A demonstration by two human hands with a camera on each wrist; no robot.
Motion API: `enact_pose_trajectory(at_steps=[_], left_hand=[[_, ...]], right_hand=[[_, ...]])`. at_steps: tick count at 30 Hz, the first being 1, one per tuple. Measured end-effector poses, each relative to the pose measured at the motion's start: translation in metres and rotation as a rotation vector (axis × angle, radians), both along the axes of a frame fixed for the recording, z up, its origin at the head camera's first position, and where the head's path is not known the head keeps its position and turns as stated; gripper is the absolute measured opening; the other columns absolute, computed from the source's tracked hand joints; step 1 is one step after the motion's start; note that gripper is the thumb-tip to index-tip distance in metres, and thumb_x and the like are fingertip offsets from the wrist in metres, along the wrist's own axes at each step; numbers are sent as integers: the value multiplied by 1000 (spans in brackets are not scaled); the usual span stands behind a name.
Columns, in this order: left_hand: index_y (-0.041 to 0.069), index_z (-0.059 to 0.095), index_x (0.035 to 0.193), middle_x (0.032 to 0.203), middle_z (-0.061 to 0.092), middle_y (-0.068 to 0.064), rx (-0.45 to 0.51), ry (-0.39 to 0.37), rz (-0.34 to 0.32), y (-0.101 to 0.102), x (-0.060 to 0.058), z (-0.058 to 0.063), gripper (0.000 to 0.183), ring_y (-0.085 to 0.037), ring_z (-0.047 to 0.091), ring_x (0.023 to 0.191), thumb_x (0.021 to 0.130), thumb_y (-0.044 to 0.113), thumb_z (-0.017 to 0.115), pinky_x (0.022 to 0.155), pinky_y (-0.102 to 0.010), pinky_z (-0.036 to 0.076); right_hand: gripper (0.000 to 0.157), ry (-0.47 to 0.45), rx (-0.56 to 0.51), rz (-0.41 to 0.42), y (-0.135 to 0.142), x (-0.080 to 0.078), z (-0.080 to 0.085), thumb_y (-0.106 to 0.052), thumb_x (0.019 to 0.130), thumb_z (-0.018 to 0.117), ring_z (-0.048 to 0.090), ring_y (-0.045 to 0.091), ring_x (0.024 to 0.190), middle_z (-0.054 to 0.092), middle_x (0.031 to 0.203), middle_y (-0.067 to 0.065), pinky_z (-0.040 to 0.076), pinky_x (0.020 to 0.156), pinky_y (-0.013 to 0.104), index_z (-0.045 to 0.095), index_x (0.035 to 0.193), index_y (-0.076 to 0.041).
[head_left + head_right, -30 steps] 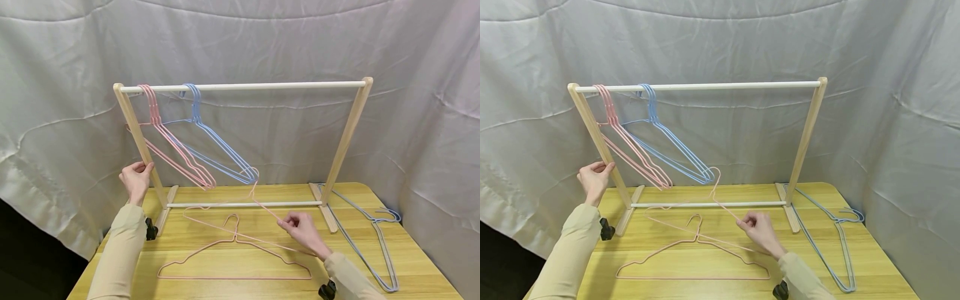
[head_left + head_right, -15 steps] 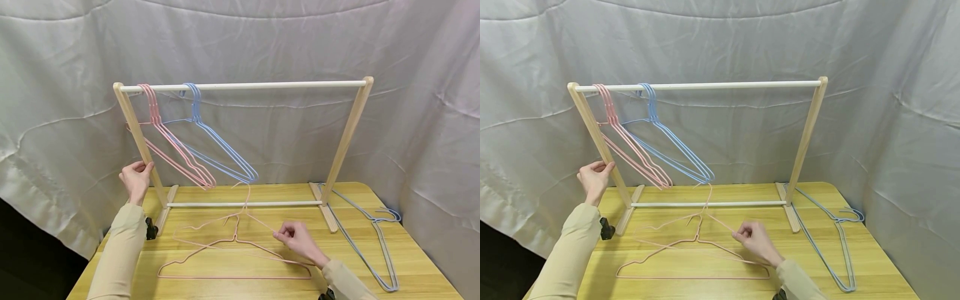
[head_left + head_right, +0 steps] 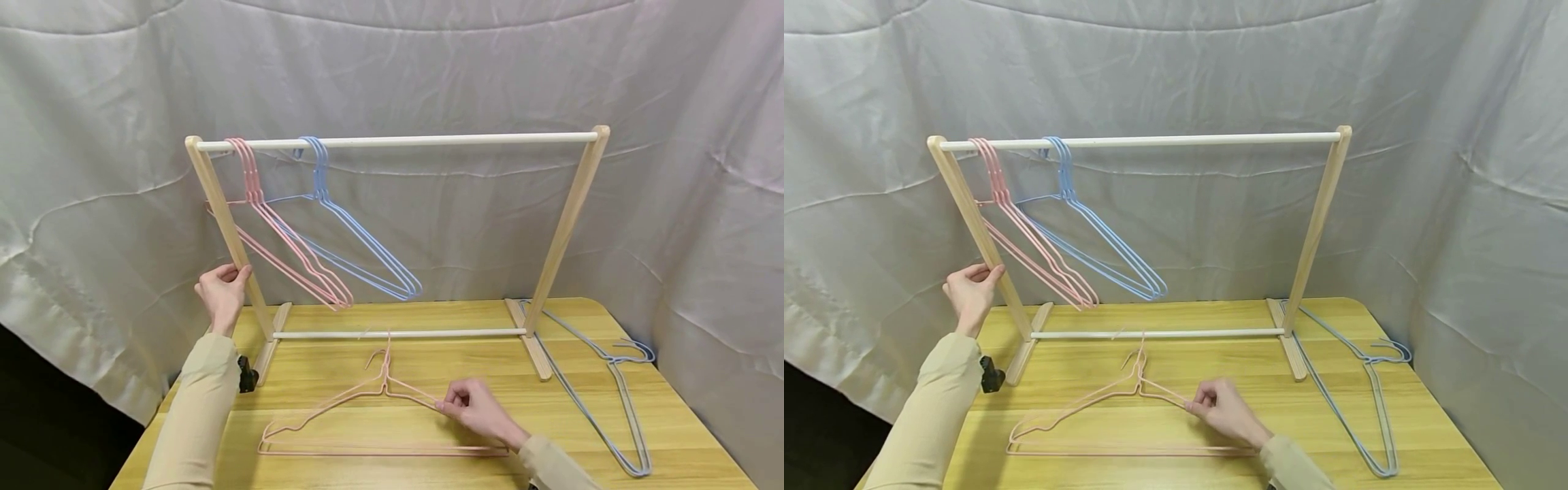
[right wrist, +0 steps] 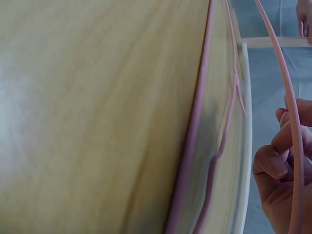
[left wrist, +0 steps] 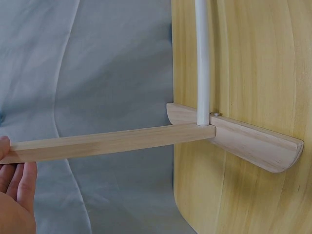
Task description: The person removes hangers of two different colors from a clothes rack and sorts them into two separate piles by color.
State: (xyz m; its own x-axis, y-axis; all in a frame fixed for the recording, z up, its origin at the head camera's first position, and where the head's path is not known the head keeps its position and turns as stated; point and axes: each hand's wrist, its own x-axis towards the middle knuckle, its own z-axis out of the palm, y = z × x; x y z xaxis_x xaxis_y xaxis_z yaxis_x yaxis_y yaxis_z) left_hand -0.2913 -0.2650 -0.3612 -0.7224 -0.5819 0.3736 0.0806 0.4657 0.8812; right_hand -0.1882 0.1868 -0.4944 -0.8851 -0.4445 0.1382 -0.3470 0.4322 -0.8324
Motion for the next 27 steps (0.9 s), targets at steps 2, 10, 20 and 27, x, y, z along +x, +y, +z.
enact_pose_trajectory(at_steps=[2, 10, 20, 27], left_hand=[[-5, 75, 109, 110, 72, -29, 6, 9, -7, 0, 0, 0, 31, -31, 53, 129, 91, 20, 75, 104, -38, 39], [-3, 76, 105, 104, 75, -25, -20, 24, 23, -1, -2, -2, 29, -29, 62, 115, 90, 21, 75, 92, -24, 42], [-5, 75, 106, 106, 73, -27, 4, 29, 6, -1, -2, 0, 28, -30, 57, 125, 89, 17, 76, 108, -40, 38], [-8, 74, 107, 107, 72, -29, 24, 34, -15, 0, -1, -1, 29, -32, 44, 134, 89, 15, 76, 112, -46, 25]], right_hand=[[23, -12, 0, 9, -1, 1, -1, -19, 89, 74, 42, -4, 54, 54, 62, -9, 35, 50, 15, 66, 71, -8], [23, -40, 9, 40, -3, 4, -8, -21, 89, 74, 41, -5, 53, 53, 61, -8, 34, 50, 15, 67, 73, -6], [21, 4, 79, 46, -1, 4, -11, -19, 89, 74, 42, -5, 55, 56, 62, -9, 35, 51, 14, 67, 72, -9], [16, 33, 84, 64, 0, 5, -12, -16, 89, 74, 42, -6, 53, 60, 61, -6, 36, 49, 14, 70, 75, -10]])
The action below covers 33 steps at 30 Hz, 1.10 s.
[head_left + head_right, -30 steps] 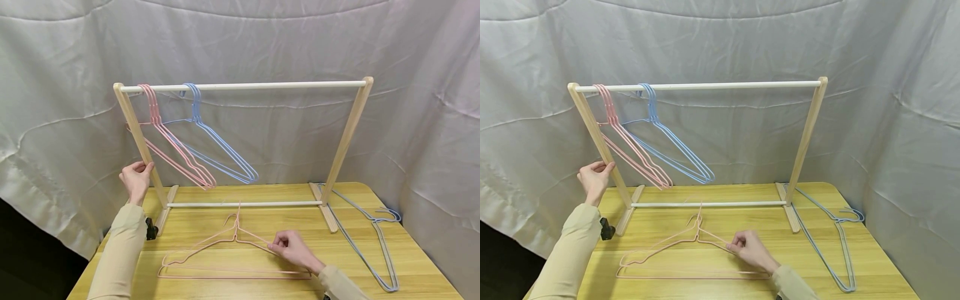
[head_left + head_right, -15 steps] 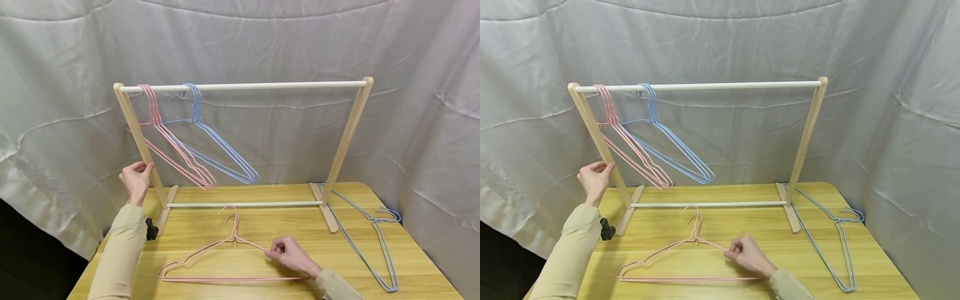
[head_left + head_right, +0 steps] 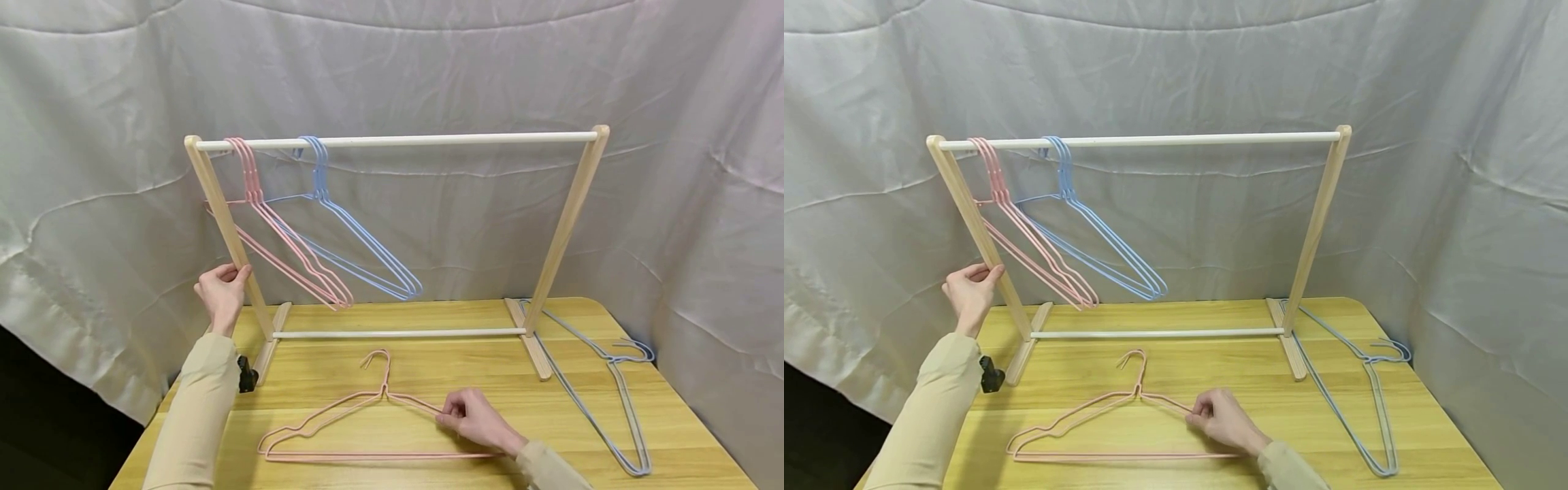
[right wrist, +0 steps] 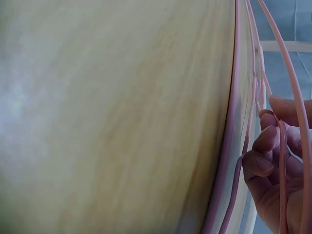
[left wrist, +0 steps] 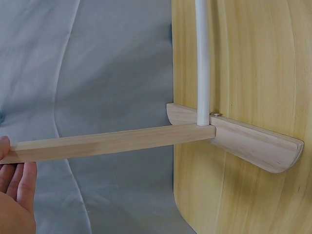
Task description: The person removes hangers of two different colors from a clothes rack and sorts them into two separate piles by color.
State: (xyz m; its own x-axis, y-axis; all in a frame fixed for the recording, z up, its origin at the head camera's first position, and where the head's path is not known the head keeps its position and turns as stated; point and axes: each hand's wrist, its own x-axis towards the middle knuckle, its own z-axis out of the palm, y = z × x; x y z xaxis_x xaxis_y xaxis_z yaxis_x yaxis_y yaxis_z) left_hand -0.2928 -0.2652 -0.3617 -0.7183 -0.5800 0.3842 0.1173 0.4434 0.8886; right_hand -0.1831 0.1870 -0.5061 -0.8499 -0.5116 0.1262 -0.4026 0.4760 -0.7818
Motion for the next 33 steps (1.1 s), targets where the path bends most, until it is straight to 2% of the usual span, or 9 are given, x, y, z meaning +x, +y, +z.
enact_pose_trajectory(at_steps=[9, 15, 18, 22, 25, 26, 29, 31, 33], left_hand=[[-7, 74, 108, 109, 71, -30, -2, -4, 3, 0, 2, 1, 30, -32, 47, 134, 90, 17, 76, 113, -45, 29], [-8, 73, 111, 111, 70, -31, -4, -14, -3, 0, 2, 1, 32, -33, 45, 136, 91, 18, 75, 114, -46, 27], [-7, 73, 111, 111, 71, -29, -10, -23, 6, 0, 2, 1, 33, -29, 46, 133, 91, 19, 75, 111, -42, 30], [-2, 76, 109, 108, 74, -23, -41, -40, 55, 0, 1, -1, 31, -19, 64, 108, 91, 23, 75, 93, -21, 42], [-1, 77, 108, 109, 74, -24, -41, -41, 60, 0, 2, -2, 30, -19, 67, 101, 91, 22, 75, 90, -23, 47], [-2, 76, 109, 110, 73, -25, -34, -40, 48, 0, 2, -2, 31, -21, 65, 108, 91, 22, 75, 96, -26, 44], [-4, 75, 110, 111, 71, -28, -18, -30, 23, -1, 1, -2, 32, -27, 58, 121, 91, 21, 75, 107, -37, 38], [-4, 75, 110, 110, 72, -27, -23, -28, 28, 0, 1, -2, 31, -23, 63, 111, 91, 21, 75, 102, -33, 42], [-2, 76, 109, 109, 74, -25, -37, -30, 39, 0, 0, -1, 30, -8, 65, 91, 91, 22, 75, 90, -22, 45]], right_hand=[[10, -34, -37, -18, 3, -1, 4, -12, 89, 73, 46, -4, 55, 63, 66, 2, 38, 50, 15, 72, 82, -6], [6, 89, -43, -38, 10, -18, 26, -7, 90, 70, 46, -5, 60, 65, 71, 6, 41, 54, 17, 72, 87, -1], [7, 152, -41, -76, 10, -34, 53, -6, 91, 69, 47, -3, 60, 67, 73, 8, 43, 54, 19, 73, 90, -1], [10, 190, -47, -146, 2, -59, 104, -10, 94, 68, 52, 3, 64, 71, 79, 8, 46, 58, 21, 74, 94, -2], [15, 212, -99, -151, -9, -76, 144, -12, 96, 66, 56, 7, 67, 72, 82, 11, 47, 61, 21, 74, 96, 0], [16, 212, -123, -143, -14, -80, 156, -13, 97, 65, 57, 7, 68, 72, 83, 13, 48, 62, 21, 74, 97, 1], [23, 150, -211, -98, -32, -89, 188, -15, 101, 60, 61, 8, 73, 72, 89, 16, 52, 69, 24, 72, 104, 5], [28, 88, -254, -76, -46, -94, 203, -17, 102, 58, 63, 8, 77, 73, 92, 12, 54, 74, 27, 71, 110, 6], [32, 37, -277, -61, -59, -98, 215, -20, 103, 57, 62, 10, 79, 72, 91, 8, 54, 78, 28, 70, 113, 7]])
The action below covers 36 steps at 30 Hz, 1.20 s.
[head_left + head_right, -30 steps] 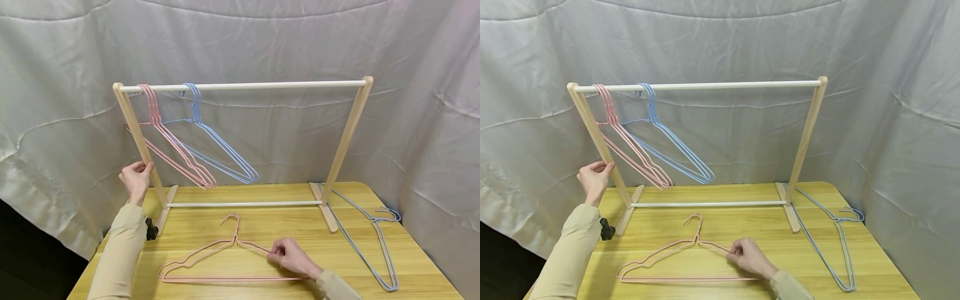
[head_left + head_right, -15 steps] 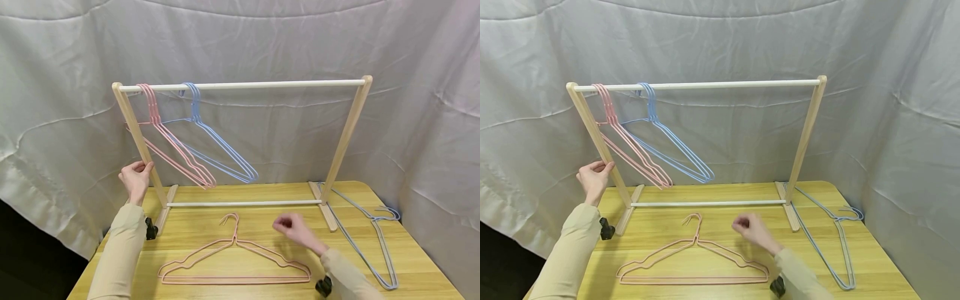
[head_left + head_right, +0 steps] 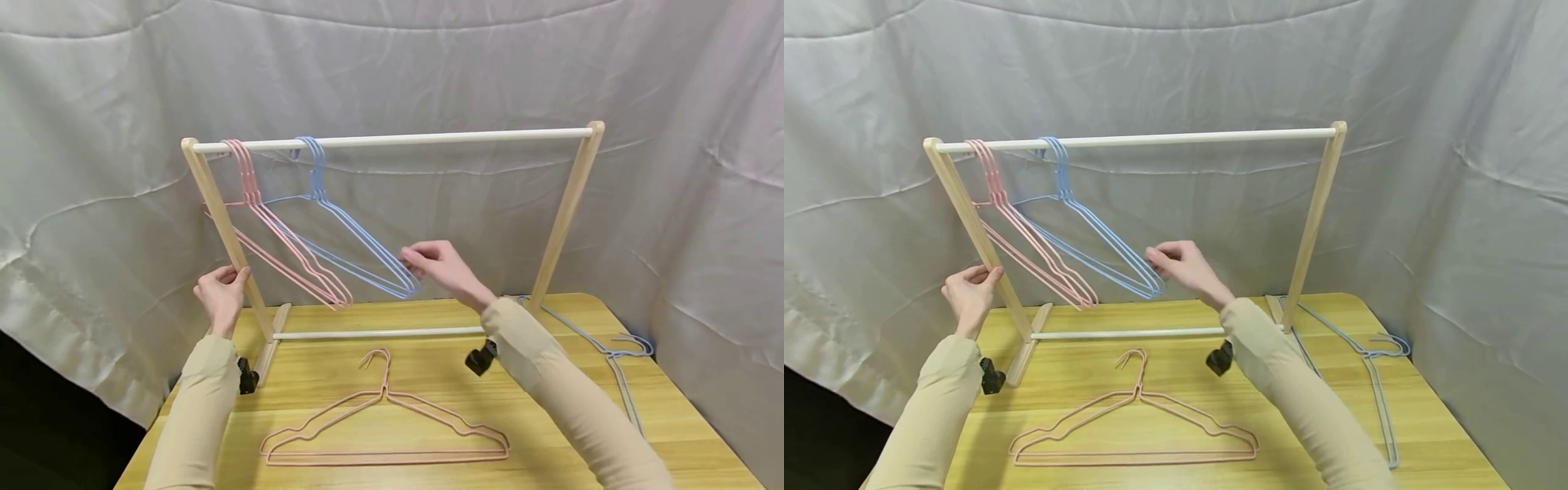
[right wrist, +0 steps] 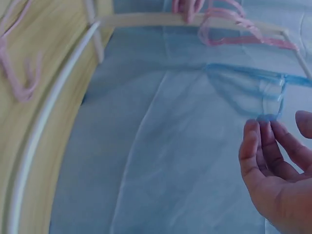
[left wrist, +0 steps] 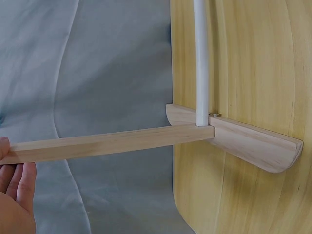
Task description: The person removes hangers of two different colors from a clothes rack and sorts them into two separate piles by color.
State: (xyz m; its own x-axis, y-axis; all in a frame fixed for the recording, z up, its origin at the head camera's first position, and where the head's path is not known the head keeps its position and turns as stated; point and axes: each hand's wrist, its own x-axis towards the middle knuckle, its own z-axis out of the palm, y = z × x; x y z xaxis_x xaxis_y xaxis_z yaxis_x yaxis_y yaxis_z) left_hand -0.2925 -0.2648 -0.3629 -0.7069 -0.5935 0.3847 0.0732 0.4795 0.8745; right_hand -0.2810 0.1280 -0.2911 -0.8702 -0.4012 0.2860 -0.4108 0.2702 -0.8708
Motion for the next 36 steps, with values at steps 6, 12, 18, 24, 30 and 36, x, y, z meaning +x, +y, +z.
enact_pose_trajectory(at_steps=[6, 12, 18, 24, 30, 36], left_hand=[[-3, 77, 107, 107, 74, -26, -23, 9, 4, 0, 0, 1, 29, 23, 45, 59, 90, 21, 75, 71, -7, 39], [-3, 77, 106, 107, 74, -25, -21, 9, -1, 2, 1, -1, 28, 23, 44, 61, 90, 21, 75, 72, -8, 38], [-3, 77, 107, 107, 74, -25, -24, 15, 2, 1, 1, 2, 30, 26, 44, 57, 91, 22, 75, 65, -4, 38], [-3, 76, 108, 108, 74, -25, -16, 7, 7, 1, 1, 1, 29, 24, 44, 59, 90, 20, 75, 67, -5, 38], [-3, 76, 109, 107, 74, -25, -20, 10, 5, -1, 0, 0, 30, 24, 44, 61, 91, 21, 75, 67, -4, 38], [-4, 76, 107, 105, 75, -25, -21, 35, 3, -1, -1, -2, 29, 25, 46, 58, 90, 19, 75, 62, -2, 38]], right_hand=[[34, -76, -15, 12, -31, -9, 17, -24, 101, 60, 62, 18, 90, 74, 101, 13, 50, 85, 31, 71, 116, 4], [25, -50, -61, -21, -46, -12, 24, -15, 99, 64, 58, 15, 76, 71, 88, 8, 49, 70, 26, 72, 112, 4], [24, -29, -85, -74, -51, -9, 28, -11, 99, 62, 49, 10, 66, 59, 72, 2, 43, 63, 23, 70, 110, 9], [23, 80, -53, -140, -52, -5, 27, -12, 97, 64, 55, 7, 71, 72, 91, 19, 45, 67, 20, 72, 106, 7], [17, 130, -64, -176, -51, -4, 28, -16, 94, 69, 57, 11, 72, 72, 87, 13, 45, 70, 24, 75, 98, -1], [15, 131, -103, -192, -48, -2, 28, -16, 91, 74, 52, 12, 69, 63, 72, -4, 42, 66, 22, 74, 95, -1]])
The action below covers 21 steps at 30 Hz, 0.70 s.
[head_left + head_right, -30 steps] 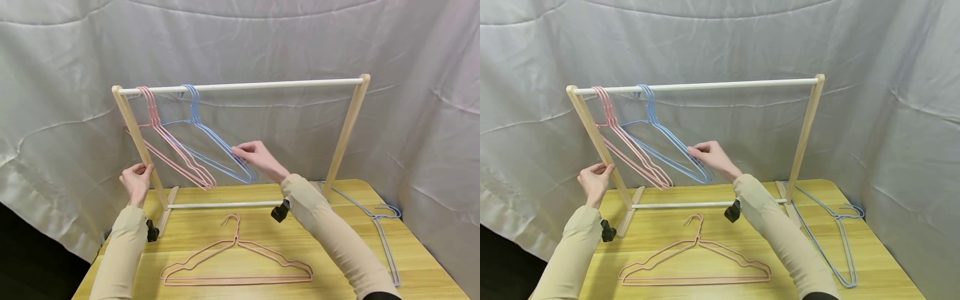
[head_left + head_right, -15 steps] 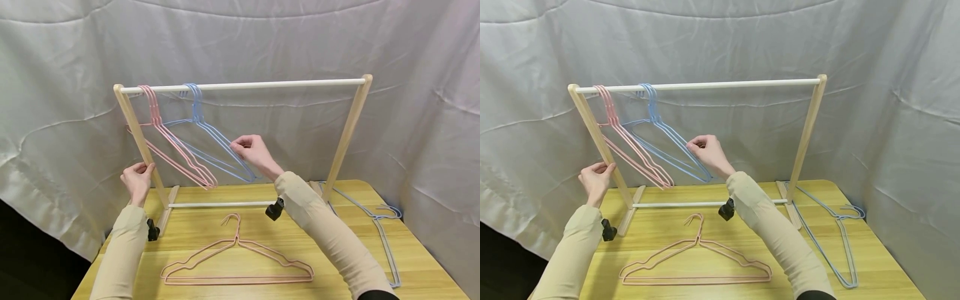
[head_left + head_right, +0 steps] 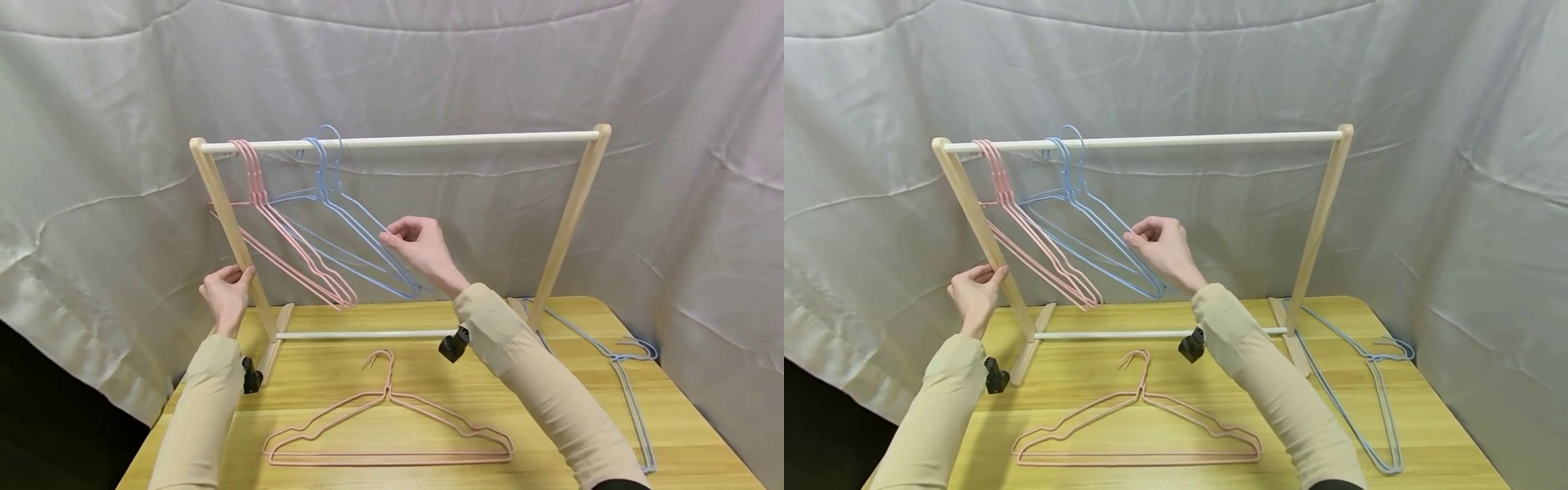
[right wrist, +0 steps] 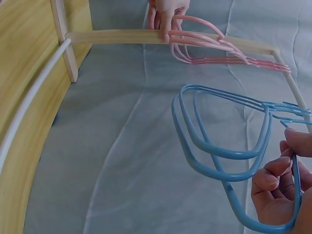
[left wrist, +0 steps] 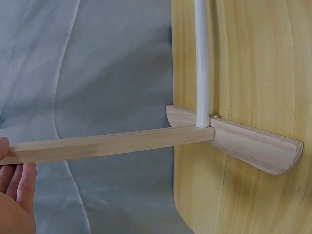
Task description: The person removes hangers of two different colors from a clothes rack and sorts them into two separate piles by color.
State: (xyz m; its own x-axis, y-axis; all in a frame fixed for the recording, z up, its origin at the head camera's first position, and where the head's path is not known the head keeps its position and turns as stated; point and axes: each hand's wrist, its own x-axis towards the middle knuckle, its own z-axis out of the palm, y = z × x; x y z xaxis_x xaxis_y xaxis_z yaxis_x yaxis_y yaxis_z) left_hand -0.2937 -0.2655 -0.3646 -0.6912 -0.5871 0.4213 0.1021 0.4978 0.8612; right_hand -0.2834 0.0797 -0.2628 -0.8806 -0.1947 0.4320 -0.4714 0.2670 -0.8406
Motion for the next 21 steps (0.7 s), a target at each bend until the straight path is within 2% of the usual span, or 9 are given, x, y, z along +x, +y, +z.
enact_pose_trajectory(at_steps=[11, 21], left_hand=[[-4, 76, 106, 105, 75, -24, 0, -4, 8, 2, 1, 0, 28, 25, 46, 58, 91, 20, 75, 62, -2, 38], [-3, 76, 107, 106, 75, -24, -9, -6, 13, 1, -1, -1, 29, 24, 46, 59, 91, 21, 74, 61, -2, 38]], right_hand=[[17, -3, -23, -32, 5, 4, -7, -17, 91, 75, 53, 12, 69, 61, 73, -5, 42, 66, 21, 73, 96, -1], [16, 102, -67, -89, 12, 4, -13, -16, 90, 75, 50, 12, 65, 60, 73, -1, 41, 62, 20, 72, 92, 0]])
